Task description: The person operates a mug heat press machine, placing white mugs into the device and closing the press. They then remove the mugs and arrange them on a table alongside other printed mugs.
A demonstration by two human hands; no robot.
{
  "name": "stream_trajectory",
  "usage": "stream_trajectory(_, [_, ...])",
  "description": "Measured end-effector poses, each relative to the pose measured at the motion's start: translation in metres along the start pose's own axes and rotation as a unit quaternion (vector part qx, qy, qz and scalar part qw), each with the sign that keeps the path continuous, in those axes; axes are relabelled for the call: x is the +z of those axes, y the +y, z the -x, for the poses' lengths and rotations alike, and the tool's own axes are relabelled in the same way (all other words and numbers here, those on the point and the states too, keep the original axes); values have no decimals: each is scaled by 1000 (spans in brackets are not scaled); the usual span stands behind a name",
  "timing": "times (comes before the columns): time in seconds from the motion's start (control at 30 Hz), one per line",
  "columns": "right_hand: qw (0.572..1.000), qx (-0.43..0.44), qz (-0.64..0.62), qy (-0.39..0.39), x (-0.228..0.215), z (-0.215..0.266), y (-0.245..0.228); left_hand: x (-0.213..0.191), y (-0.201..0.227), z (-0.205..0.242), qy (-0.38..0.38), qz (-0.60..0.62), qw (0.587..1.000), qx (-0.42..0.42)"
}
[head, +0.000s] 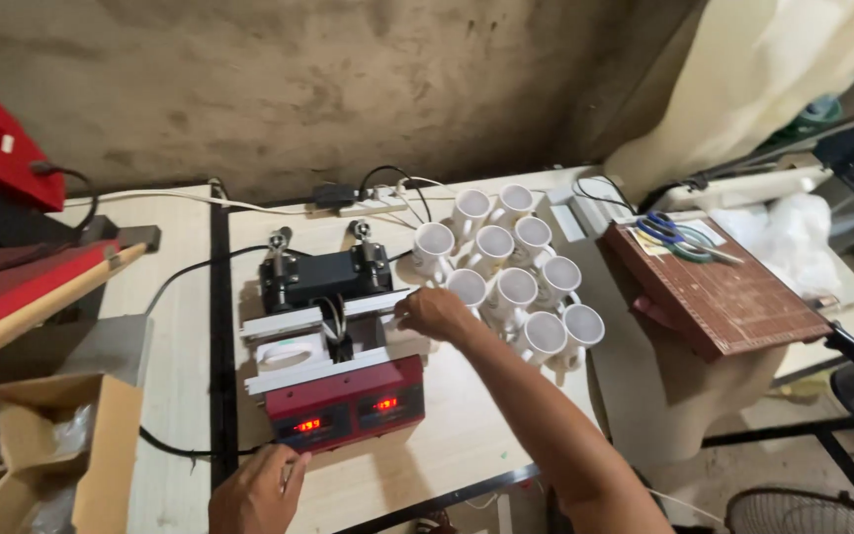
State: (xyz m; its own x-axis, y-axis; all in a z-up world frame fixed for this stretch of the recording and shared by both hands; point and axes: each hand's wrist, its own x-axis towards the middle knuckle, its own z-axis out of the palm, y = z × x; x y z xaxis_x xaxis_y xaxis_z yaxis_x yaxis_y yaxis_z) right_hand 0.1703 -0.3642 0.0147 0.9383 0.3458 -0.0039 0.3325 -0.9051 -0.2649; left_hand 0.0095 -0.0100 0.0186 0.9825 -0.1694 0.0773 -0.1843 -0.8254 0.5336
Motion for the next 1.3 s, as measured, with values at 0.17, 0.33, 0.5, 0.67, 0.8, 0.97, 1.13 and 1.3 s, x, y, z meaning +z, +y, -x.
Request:
stream_trajectory(0.17, [999,25,39,15,-22,34,26,-16,38,-24,-8,-41,998,51])
stream_trajectory(0.33, [996,33,22,79,-20,52,37,-10,76,-51,7,-37,989,140])
stream_trajectory(0.5, [979,109,-61,162,-56,88,17,0,97,-73,-8,-31,977,213])
stream_trajectory(0.67, [908,134,-93,386,-30,161,4,4,88,-76,-29,-49,983,175])
stream_trajectory(0.8, [840,351,-267,316,-1,249,-15,12,64,-71,9,-36,985,171])
stream_trajectory(0.97, [689,524,-365,344,14,328,-46,12,55,-71,-63,-109,990,65])
stream_trajectory(1.13, [711,561,-253,341,74,354,8,11,74,-80,-53,-68,988,128])
stream_trajectory(1.3, [709,509,-299,386,105,346,41,5,93,-80,-64,-52,988,128])
